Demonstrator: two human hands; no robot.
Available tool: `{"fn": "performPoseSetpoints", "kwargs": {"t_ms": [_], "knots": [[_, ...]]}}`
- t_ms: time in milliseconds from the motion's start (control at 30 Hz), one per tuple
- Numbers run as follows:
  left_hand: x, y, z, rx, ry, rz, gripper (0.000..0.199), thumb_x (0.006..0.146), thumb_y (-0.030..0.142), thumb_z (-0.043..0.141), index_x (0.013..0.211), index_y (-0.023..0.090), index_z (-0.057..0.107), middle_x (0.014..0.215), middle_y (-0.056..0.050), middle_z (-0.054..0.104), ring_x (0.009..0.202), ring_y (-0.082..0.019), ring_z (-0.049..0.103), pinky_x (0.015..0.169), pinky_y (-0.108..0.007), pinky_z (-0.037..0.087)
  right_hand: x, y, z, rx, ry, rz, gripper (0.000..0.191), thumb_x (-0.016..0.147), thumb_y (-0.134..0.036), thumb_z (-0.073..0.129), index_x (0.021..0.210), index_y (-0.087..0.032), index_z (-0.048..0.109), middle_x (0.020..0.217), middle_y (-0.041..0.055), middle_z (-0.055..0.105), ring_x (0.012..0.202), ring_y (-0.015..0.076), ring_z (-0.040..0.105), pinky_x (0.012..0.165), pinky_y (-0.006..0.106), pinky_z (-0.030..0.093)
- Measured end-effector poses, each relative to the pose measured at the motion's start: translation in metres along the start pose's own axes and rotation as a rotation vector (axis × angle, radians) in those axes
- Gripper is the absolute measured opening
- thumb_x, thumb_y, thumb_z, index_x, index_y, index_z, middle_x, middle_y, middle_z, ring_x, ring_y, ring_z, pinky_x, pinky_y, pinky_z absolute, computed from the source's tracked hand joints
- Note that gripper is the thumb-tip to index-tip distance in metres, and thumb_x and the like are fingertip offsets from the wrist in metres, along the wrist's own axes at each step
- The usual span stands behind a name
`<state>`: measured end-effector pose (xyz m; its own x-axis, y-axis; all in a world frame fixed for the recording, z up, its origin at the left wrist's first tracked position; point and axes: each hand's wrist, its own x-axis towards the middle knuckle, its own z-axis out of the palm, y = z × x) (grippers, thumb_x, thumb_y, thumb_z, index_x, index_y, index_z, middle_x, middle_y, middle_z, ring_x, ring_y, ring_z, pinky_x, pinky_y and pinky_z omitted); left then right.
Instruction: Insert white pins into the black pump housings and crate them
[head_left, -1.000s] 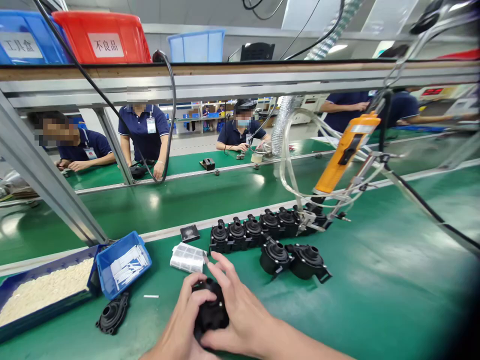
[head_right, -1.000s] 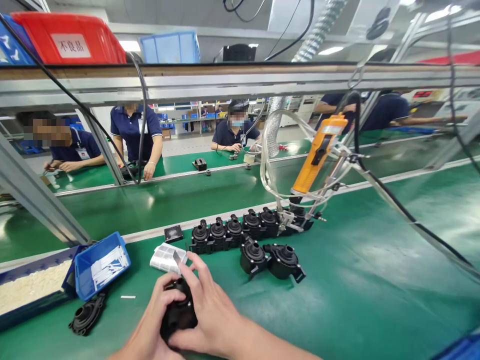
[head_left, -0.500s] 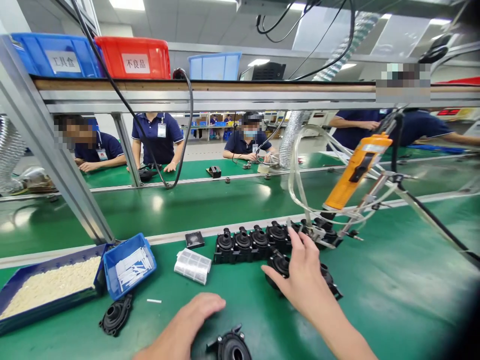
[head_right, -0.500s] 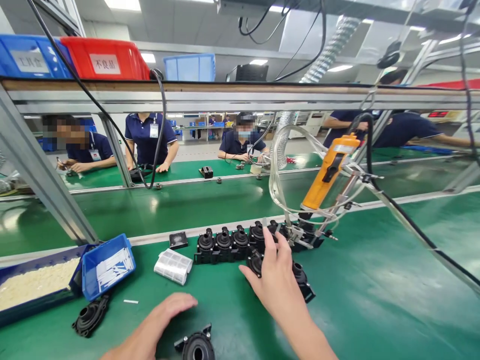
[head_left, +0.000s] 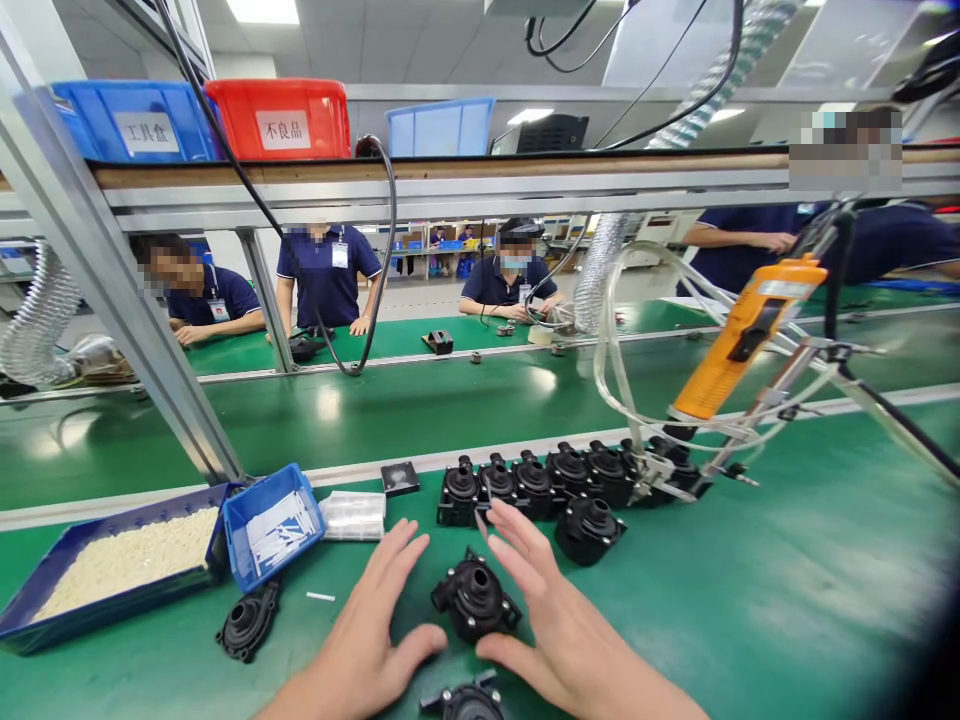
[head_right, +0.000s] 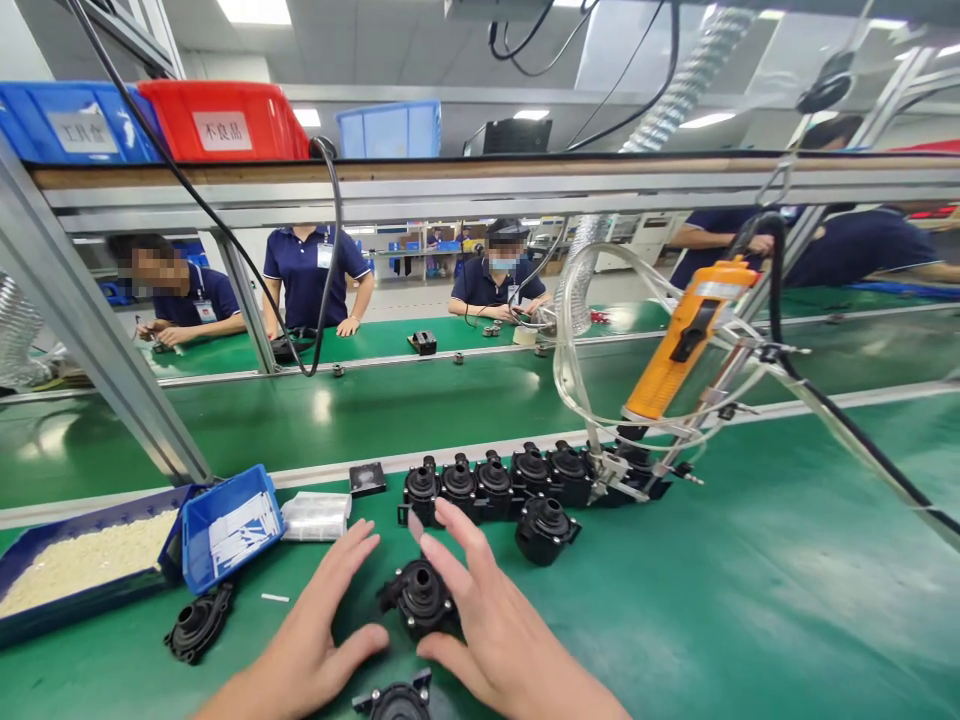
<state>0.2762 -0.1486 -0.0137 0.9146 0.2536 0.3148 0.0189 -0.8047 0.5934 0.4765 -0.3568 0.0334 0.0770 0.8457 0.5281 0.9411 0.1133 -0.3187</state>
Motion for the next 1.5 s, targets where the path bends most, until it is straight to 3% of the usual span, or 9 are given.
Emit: {"fn": "performPoseSetpoints", "kwargs": {"t_ms": [100,267,400,533,667,733,800,1033,1500], "knots": [[0.001,0.004,0.001,-0.256,-0.028,-0.080,0.104,0.092,0.037,0.081,0.171,0.039,0.013,0.183,-0.010,0.018,0.168,-0.037,0.021,0.134,-0.067,0.025,0.002,0.015,-0.001,-0.005,0.033,0.101,0.108,0.087,-0.005,0.077,0.170,-0.030,0.012,0.174,0.0226,0.011,0.153,0.0400,0.043,0.117,0.062,0.054],[0.012,0.005,0.006,-0.581,-0.076,-0.166,0.110,0.086,0.030,0.086,0.171,0.036,0.018,0.181,-0.010,0.024,0.168,-0.036,0.022,0.138,-0.063,0.015,0.011,0.018,0.013,0.197,0.028,0.160,0.088,0.096,0.000,0.048,0.169,-0.036,0.015,0.172,0.0183,0.016,0.133,0.0280,0.061,0.101,0.047,0.067],[0.014,0.006,0.004,-0.641,-0.015,-0.187,0.103,0.078,0.030,0.091,0.165,0.030,0.035,0.154,-0.014,0.057,0.147,-0.037,0.053,0.131,-0.060,0.033,0.017,0.003,0.033,0.391,0.027,0.170,0.083,0.098,-0.002,0.041,0.167,-0.040,0.015,0.172,0.0140,0.016,0.137,0.0250,0.058,0.106,0.046,0.065],[0.013,0.010,-0.001,-0.644,0.035,-0.242,0.092,0.078,0.032,0.090,0.159,0.029,0.044,0.143,-0.012,0.061,0.135,-0.034,0.060,0.124,-0.053,0.042,0.022,-0.008,0.044,0.454,0.135,0.250,0.076,0.101,-0.011,0.048,0.165,-0.040,0.020,0.167,0.0140,0.024,0.135,0.0267,0.056,0.102,0.048,0.066],[0.019,0.010,-0.003,-0.862,0.080,-0.352,0.100,0.085,0.052,0.086,0.165,0.026,0.032,0.139,-0.015,0.064,0.125,-0.032,0.067,0.116,-0.051,0.047,0.028,-0.017,0.039,0.728,0.267,0.531,0.062,0.105,-0.032,0.060,0.158,-0.034,0.028,0.134,0.0118,0.054,0.103,0.0211,0.065,0.073,0.034,0.065],[0.023,0.007,-0.003,-0.962,0.074,-0.351,0.101,0.087,0.060,0.081,0.166,0.025,0.027,0.137,-0.016,0.065,0.122,-0.032,0.068,0.114,-0.050,0.049,0.030,-0.021,0.035,0.927,0.233,0.636,0.066,0.103,-0.044,0.066,0.156,-0.031,0.028,0.109,0.0049,0.060,0.077,0.0158,0.061,0.053,0.024,0.052],[0.025,0.004,-0.003,-1.005,0.059,-0.335,0.102,0.088,0.061,0.081,0.166,0.026,0.027,0.138,-0.016,0.065,0.124,-0.031,0.068,0.115,-0.049,0.047,0.031,-0.022,0.033,1.082,0.168,0.658,0.070,0.101,-0.050,0.070,0.154,-0.029,0.029,0.093,-0.0014,0.058,0.060,0.0103,0.049,0.047,0.021,0.037],[0.024,0.002,-0.003,-1.006,0.034,-0.338,0.096,0.088,0.061,0.081,0.164,0.027,0.032,0.142,-0.016,0.063,0.125,-0.032,0.067,0.115,-0.049,0.047,0.029,-0.027,0.039,1.106,0.058,0.668,0.077,0.099,-0.051,0.073,0.156,-0.024,0.028,0.091,-0.0018,0.061,0.067,0.0109,0.044,0.065,0.027,0.034],[0.025,0.007,-0.005,-0.983,0.021,-0.348,0.095,0.090,0.062,0.079,0.163,0.027,0.030,0.142,-0.016,0.062,0.129,-0.033,0.066,0.116,-0.049,0.045,0.034,-0.035,0.040,0.983,0.015,0.687,0.078,0.097,-0.041,0.072,0.158,-0.023,0.027,0.092,-0.0015,0.064,0.066,0.0116,0.044,0.063,0.028,0.034]]}}
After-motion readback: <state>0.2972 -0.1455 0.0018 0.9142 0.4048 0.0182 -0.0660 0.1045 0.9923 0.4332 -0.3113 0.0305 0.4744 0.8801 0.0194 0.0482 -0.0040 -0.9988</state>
